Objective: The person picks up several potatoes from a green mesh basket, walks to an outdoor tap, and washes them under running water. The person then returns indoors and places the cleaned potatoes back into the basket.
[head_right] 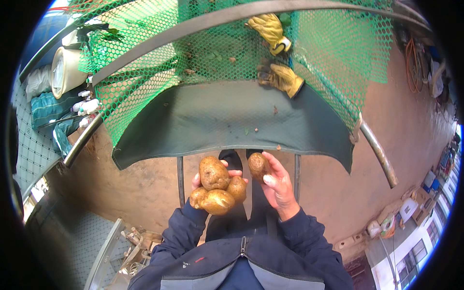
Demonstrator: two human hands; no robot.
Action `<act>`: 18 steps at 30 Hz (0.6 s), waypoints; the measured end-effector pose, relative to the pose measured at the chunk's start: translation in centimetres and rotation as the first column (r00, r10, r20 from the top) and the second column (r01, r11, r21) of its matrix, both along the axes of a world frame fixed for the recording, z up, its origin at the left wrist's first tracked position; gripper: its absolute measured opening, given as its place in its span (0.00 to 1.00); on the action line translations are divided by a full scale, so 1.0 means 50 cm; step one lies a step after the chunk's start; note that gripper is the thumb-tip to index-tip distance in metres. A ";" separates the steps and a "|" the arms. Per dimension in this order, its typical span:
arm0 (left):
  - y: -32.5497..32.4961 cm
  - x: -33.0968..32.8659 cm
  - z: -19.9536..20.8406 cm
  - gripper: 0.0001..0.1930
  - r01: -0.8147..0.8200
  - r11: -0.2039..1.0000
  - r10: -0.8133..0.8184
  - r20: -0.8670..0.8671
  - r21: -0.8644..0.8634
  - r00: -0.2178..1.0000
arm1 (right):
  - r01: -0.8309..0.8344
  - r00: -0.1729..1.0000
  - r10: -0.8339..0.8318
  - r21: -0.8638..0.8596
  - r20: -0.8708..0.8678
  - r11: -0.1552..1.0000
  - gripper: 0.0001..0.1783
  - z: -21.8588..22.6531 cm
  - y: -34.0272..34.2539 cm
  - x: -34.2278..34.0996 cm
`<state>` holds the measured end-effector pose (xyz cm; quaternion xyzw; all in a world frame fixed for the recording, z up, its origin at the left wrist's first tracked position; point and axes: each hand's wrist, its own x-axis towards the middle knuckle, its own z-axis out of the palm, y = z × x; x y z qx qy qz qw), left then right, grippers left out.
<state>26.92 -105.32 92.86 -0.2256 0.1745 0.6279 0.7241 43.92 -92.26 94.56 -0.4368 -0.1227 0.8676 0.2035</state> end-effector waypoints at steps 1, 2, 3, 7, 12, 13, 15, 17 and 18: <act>0.002 -0.001 -0.003 0.42 -0.018 1.000 0.018 0.028 0.011 0.999 | 0.002 1.000 -0.002 -0.002 -0.002 1.000 0.38 -0.001 0.001 -0.001; 0.003 -0.002 -0.006 0.42 -0.023 1.000 0.023 0.031 0.011 0.999 | -0.010 1.000 0.010 -0.011 0.014 1.000 0.38 -0.002 0.003 -0.002; 0.002 -0.003 -0.009 0.41 -0.026 0.999 0.026 0.012 0.026 1.000 | -0.015 1.000 0.015 -0.013 -0.004 1.000 0.38 -0.003 0.004 -0.004; -0.004 -0.010 -0.020 0.41 -0.056 0.998 0.056 0.001 0.027 0.998 | -0.023 1.000 0.023 -0.028 -0.006 0.999 0.39 -0.005 0.006 -0.016; -0.015 -0.024 -0.031 0.41 -0.103 0.994 0.104 -0.014 0.032 0.995 | -0.022 1.000 0.022 -0.002 0.011 1.000 0.40 -0.012 0.008 -0.032; -0.016 -0.027 -0.032 0.41 -0.127 0.990 0.126 0.009 0.060 0.992 | -0.025 1.000 0.025 -0.005 0.016 1.000 0.40 -0.014 0.008 -0.034; -0.017 -0.035 -0.036 0.41 -0.132 0.991 0.132 -0.009 0.027 0.991 | -0.017 1.000 0.017 -0.001 0.021 1.000 0.39 -0.017 0.009 -0.037; -0.018 -0.045 -0.041 0.41 -0.146 0.989 0.146 -0.003 0.022 0.989 | 0.009 1.000 -0.009 -0.005 0.003 1.000 0.36 -0.020 0.009 -0.040; -0.018 -0.050 -0.044 0.41 -0.127 0.992 0.128 -0.027 0.023 0.991 | 0.003 0.999 -0.002 -0.003 0.035 1.000 0.36 -0.022 0.009 -0.042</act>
